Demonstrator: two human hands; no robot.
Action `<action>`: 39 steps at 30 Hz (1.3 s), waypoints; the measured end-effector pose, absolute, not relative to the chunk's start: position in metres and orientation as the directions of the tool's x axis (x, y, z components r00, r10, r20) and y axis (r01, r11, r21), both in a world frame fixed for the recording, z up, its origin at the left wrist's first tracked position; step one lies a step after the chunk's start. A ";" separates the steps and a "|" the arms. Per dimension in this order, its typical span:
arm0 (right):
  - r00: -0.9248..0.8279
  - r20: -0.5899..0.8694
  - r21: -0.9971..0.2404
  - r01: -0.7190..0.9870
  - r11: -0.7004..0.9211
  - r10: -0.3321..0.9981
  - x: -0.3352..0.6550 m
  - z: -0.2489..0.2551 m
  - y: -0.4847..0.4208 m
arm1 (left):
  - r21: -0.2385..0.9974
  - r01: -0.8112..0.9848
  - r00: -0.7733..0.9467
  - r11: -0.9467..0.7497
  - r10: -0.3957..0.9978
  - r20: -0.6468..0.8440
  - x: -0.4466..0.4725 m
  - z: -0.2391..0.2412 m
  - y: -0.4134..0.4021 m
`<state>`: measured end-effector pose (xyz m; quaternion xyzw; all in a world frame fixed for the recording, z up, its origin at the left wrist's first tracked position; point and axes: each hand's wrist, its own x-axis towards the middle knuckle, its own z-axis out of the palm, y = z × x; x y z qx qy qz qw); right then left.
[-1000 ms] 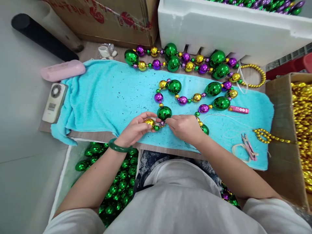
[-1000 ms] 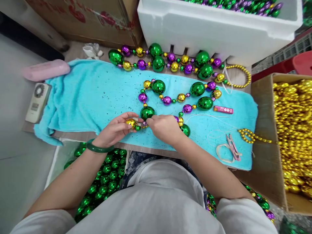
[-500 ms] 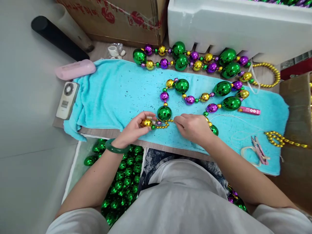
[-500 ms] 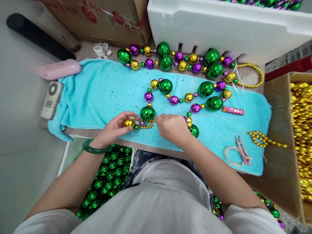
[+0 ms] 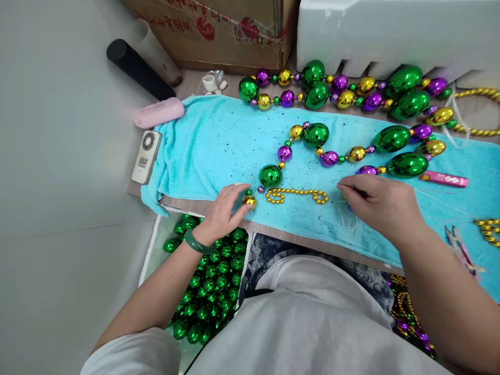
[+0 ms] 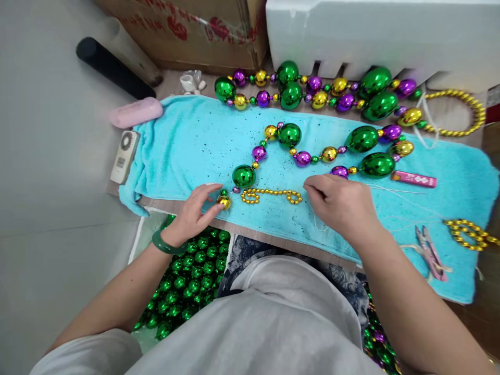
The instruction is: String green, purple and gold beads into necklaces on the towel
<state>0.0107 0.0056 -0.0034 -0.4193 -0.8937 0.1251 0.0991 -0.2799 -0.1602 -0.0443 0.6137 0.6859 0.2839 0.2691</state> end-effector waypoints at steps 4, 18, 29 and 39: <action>-0.548 0.101 -0.342 0.764 0.546 0.830 0.025 0.007 0.010 | 0.633 0.720 -0.317 0.283 0.946 -0.063 -0.272 -0.049 -0.153; -0.382 0.140 -0.381 0.831 0.406 0.913 0.046 0.010 0.017 | 0.449 0.845 -0.258 0.289 0.957 -0.131 -0.261 -0.047 -0.151; -0.337 0.163 -0.389 0.842 0.374 0.927 0.052 0.009 0.020 | 0.453 0.845 -0.305 0.286 0.952 -0.033 -0.260 -0.058 -0.149; -0.317 0.170 -0.363 0.860 0.358 0.933 0.060 0.005 0.023 | 0.538 0.833 0.047 -0.126 0.986 0.158 -0.271 -0.056 -0.172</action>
